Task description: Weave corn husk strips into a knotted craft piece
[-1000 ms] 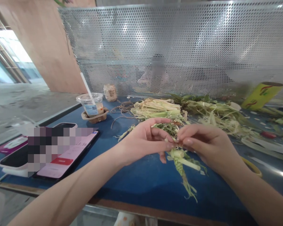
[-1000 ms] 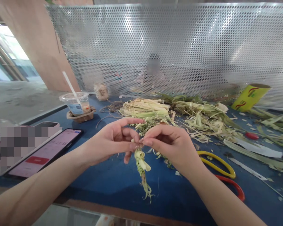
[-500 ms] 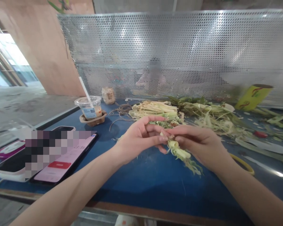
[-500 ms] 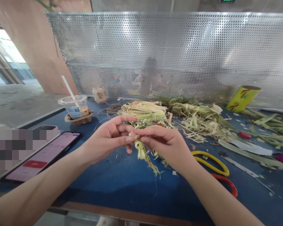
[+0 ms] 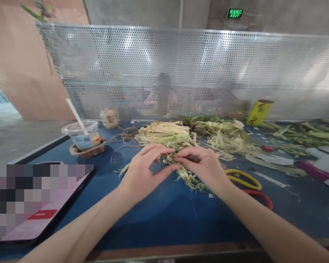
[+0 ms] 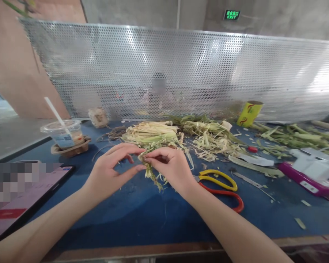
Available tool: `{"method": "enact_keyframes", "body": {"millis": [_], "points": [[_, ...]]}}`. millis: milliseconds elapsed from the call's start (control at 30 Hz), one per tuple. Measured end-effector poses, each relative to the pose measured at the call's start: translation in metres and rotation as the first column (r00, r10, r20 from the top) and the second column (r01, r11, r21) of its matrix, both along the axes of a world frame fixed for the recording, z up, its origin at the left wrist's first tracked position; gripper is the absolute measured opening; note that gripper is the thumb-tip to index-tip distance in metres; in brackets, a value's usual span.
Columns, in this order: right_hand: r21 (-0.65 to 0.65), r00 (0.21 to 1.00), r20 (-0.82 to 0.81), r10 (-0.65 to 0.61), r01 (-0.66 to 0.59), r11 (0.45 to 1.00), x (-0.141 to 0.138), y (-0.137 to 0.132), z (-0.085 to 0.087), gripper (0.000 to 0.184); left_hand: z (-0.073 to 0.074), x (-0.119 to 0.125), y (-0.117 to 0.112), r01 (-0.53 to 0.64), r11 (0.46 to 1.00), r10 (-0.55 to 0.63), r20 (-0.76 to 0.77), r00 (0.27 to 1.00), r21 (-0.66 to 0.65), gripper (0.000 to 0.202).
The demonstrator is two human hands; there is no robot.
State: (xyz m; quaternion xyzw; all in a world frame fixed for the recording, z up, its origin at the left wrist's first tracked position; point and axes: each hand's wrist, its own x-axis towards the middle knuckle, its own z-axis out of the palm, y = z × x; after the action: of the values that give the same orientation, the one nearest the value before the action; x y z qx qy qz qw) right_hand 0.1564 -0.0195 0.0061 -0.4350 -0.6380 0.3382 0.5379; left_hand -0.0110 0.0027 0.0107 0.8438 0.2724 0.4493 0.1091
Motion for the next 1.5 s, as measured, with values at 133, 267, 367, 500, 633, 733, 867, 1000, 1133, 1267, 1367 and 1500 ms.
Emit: {"method": "enact_keyframes", "body": {"millis": [133, 267, 367, 500, 633, 733, 867, 1000, 1133, 1267, 1367, 1500], "points": [[-0.02, 1.0, -0.008, -0.012, 0.011, 1.0, -0.001, 0.003, -0.005, 0.003, -0.006, 0.004, 0.005, -0.042, 0.997, 0.044, 0.027, 0.999, -0.069, 0.014], [-0.127, 0.993, -0.107, 0.051, -0.065, 0.99, -0.001, 0.007, -0.008, 0.006, -0.01, 0.003, 0.008, -0.046, 0.99, 0.052, 0.045, 0.998, -0.136, 0.016], [-0.133, 0.982, -0.164, 0.089, -0.112, 0.985, -0.001, 0.008, -0.008, 0.009, -0.009, 0.001, 0.009, -0.065, 0.994, 0.068, 0.028, 0.997, -0.092, 0.017], [-0.118, 0.98, -0.183, 0.075, -0.098, 0.988, 0.0, 0.008, -0.007, 0.01, -0.009, -0.001, 0.01, -0.074, 0.989, 0.074, 0.005, 0.997, 0.125, 0.017], [-0.08, 0.976, -0.21, 0.062, -0.081, 0.994, 0.0, 0.009, -0.008, 0.009, -0.007, -0.002, 0.009, -0.067, 0.971, 0.057, 0.049, 0.997, 0.23, 0.018], [0.1, 0.979, -0.162, 0.124, -0.108, 0.989, 0.002, 0.007, -0.008, 0.004, -0.003, -0.002, 0.006, -0.114, 0.992, 0.105, 0.143, 0.984, 0.059, 0.013], [0.355, 0.988, 0.082, 0.129, -0.15, 0.923, 0.005, 0.003, -0.004, 0.005, 0.002, 0.0, 0.003, 0.007, 0.91, 0.105, 0.247, 0.963, -0.413, 0.008], [0.451, 0.958, 0.285, 0.04, -0.171, 0.876, 0.01, 0.002, -0.002, 0.009, 0.001, 0.003, 0.008, 0.2, 0.697, 0.108, 0.377, 0.92, -0.689, 0.012], [0.471, 0.875, 0.485, 0.005, -0.266, 0.841, 0.014, 0.005, -0.001, 0.015, 0.0, 0.003, 0.011, 0.229, 0.641, 0.159, 0.419, 0.894, -0.733, 0.015], [0.398, 0.892, 0.45, 0.038, -0.238, 0.886, 0.013, 0.006, -0.001, 0.01, -0.002, 0.005, 0.011, 0.208, 0.653, 0.158, 0.4, 0.903, -0.728, 0.019], [0.266, 0.916, 0.393, 0.076, -0.193, 0.944, 0.012, 0.008, -0.001, 0.006, -0.005, 0.009, 0.011, 0.258, 0.662, 0.118, 0.438, 0.891, -0.703, 0.044], [0.095, 0.926, 0.336, 0.172, -0.215, 0.972, 0.016, 0.015, -0.003, 0.005, -0.01, 0.016, 0.013, 0.243, 0.696, 0.122, 0.445, 0.887, -0.675, 0.058]]}}
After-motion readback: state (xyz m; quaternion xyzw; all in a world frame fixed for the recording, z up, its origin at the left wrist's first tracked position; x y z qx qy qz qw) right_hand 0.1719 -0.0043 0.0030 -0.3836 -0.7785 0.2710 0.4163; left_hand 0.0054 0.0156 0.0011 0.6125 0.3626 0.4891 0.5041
